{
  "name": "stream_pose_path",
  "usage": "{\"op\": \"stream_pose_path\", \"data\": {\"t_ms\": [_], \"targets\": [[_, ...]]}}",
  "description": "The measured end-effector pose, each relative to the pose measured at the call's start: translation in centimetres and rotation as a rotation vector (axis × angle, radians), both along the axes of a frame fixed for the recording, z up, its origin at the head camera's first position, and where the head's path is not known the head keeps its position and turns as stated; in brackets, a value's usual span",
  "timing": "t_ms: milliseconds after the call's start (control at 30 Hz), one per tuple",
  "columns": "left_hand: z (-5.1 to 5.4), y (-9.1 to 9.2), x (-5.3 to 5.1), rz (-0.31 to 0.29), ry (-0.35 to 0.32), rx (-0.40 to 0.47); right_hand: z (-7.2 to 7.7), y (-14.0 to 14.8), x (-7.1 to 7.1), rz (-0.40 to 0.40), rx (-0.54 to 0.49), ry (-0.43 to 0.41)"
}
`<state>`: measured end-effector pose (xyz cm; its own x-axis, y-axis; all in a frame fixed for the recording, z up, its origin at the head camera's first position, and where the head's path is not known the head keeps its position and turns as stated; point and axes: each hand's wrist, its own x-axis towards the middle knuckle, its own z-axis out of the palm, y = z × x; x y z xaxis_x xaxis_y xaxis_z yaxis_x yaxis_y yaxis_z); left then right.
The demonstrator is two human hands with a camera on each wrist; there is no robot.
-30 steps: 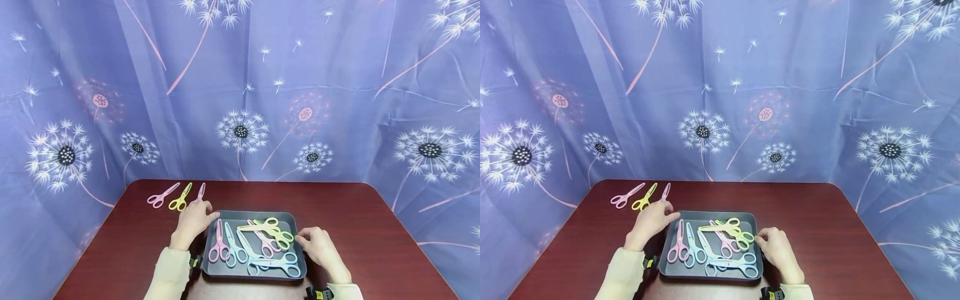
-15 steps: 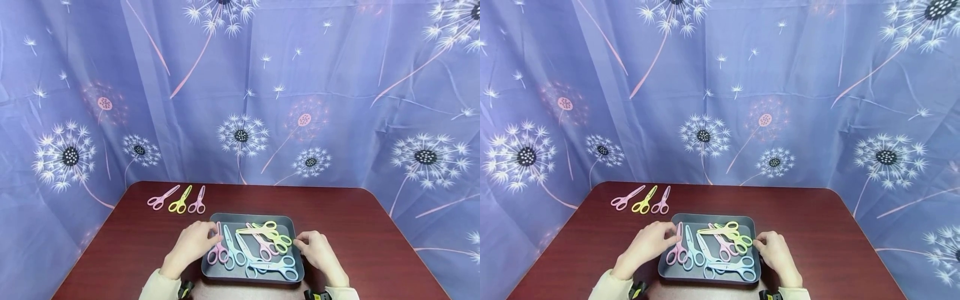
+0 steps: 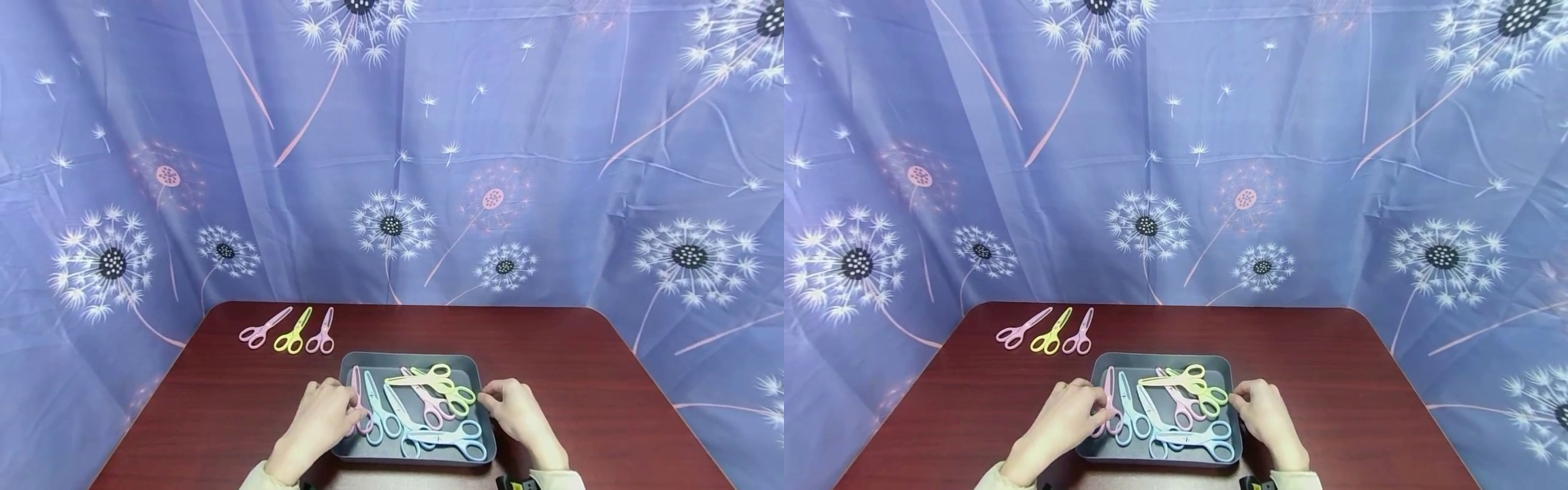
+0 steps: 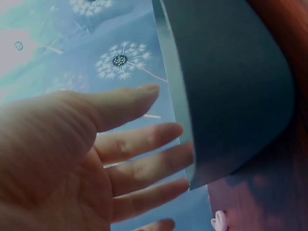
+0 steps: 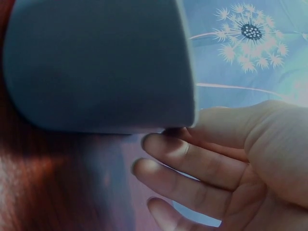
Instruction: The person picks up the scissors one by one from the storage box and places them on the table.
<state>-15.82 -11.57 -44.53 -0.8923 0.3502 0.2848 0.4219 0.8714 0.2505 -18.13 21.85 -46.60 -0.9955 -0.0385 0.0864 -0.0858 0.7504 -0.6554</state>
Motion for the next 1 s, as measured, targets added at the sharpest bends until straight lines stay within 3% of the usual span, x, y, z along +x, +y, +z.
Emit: {"op": "stream_pose_path", "data": {"t_ms": [200, 500, 833, 1000], "targets": [[-0.6, 0.4, 0.1, 0.027, 0.071, -0.095, 0.1, 0.0, 0.0, 0.004, -0.001, 0.000], [-1.4, 0.4, -0.1, 0.022, 0.092, -0.162, 0.3, 0.1, -0.4, 0.025, 0.051, 0.042], [-2.1, 0.9, -0.1, 0.049, 0.068, -0.226, 0.2, 0.1, -0.2, 0.018, 0.048, 0.021], [-2.1, 1.0, -0.2, 0.032, 0.097, -0.250, 0.2, 0.1, 0.0, 0.008, 0.012, 0.001]]}}
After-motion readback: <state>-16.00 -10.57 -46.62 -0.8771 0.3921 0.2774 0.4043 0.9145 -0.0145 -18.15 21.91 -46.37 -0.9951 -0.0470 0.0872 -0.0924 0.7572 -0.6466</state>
